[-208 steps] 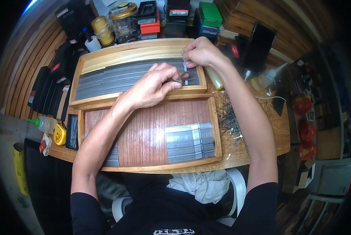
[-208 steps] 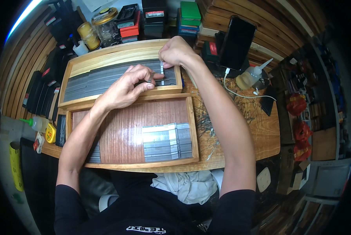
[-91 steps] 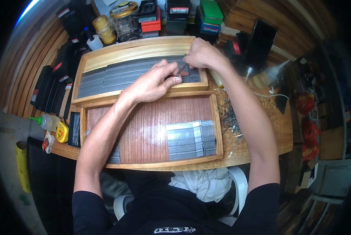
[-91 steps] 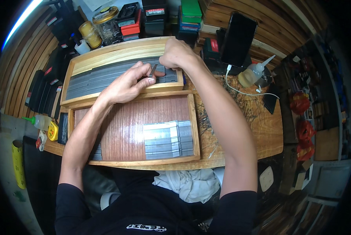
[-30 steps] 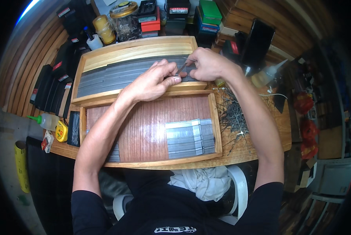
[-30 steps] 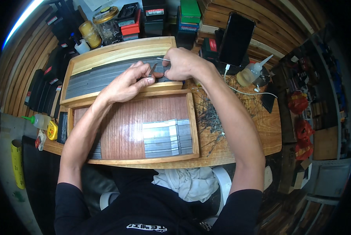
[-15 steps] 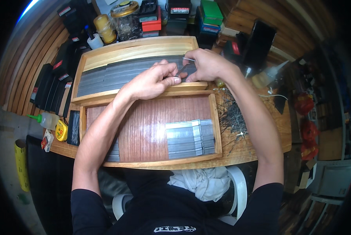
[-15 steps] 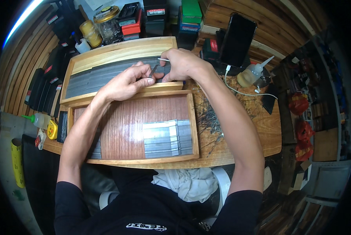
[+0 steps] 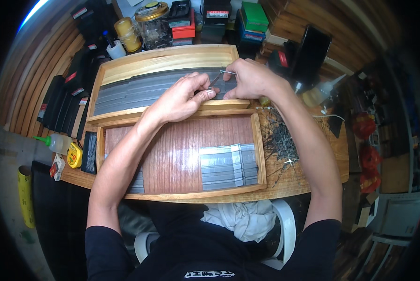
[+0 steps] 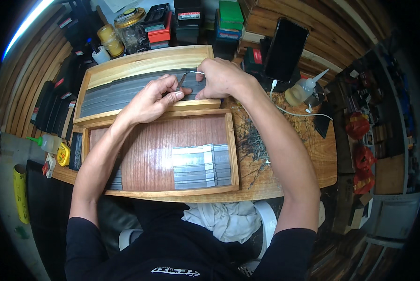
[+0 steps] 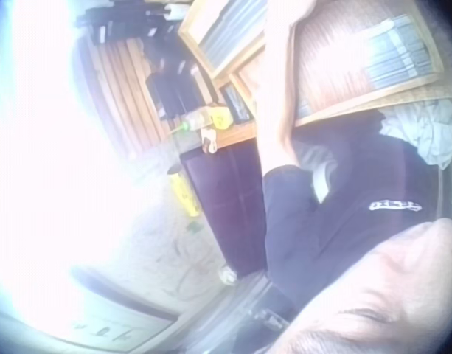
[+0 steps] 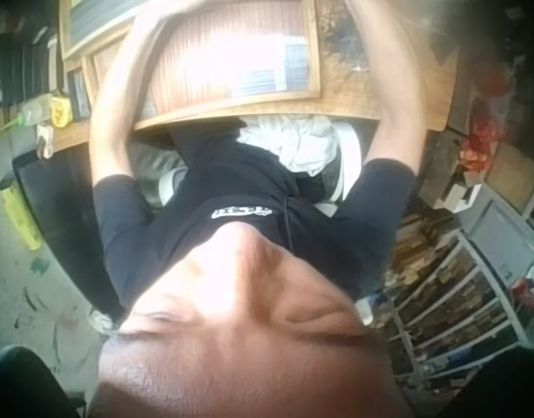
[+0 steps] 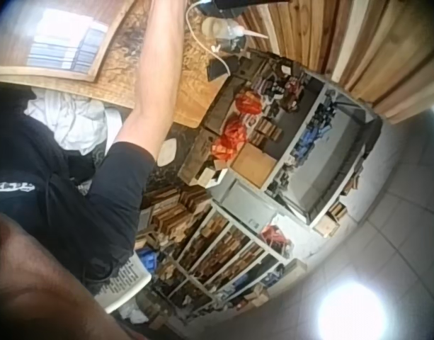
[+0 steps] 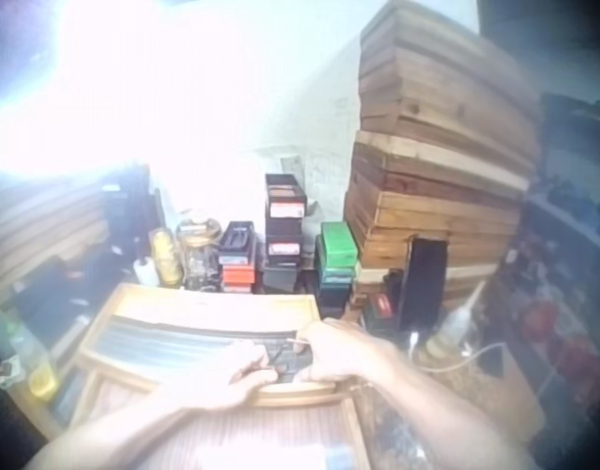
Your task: The person assembles small rectangular metal pieces by hand, aligning and joining them into a stack. They repeatedly pick up pieces from a wooden tray, fit them together, and place the assembled stack back into the tray.
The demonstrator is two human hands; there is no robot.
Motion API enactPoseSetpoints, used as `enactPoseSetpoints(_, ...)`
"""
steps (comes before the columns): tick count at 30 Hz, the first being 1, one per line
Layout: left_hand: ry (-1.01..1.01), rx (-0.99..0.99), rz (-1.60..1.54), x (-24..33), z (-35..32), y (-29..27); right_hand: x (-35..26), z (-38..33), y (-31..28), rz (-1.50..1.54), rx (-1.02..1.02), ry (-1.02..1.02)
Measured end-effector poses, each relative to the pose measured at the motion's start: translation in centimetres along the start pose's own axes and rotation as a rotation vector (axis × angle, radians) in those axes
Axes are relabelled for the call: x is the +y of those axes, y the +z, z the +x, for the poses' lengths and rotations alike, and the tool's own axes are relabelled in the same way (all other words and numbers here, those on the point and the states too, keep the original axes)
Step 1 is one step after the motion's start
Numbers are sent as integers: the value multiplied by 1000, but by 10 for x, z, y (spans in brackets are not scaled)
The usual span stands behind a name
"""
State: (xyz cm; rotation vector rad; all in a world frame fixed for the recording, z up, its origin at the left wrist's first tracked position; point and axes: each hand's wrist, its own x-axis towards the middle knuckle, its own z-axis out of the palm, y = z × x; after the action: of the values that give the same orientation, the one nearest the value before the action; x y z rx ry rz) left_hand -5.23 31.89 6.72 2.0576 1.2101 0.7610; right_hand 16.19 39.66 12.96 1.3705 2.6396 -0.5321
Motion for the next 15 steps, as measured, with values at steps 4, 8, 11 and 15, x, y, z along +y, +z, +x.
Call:
enactPoseSetpoints(4, -48, 9, -74, -1, 1, 1, -4, 2, -3, -50, -5, -22)
enactPoseSetpoints(8, 40, 23, -53, -8, 0, 4, 4, 6, 3, -85, 95, -122)
enactPoseSetpoints(11, 9, -42, -14, -2, 0, -2, 0, 2, -1, -26, 0, -26)
enactPoseSetpoints(15, -2, -58, -1, 2, 1, -3, 7, 4, 5, -7, 35, -88)
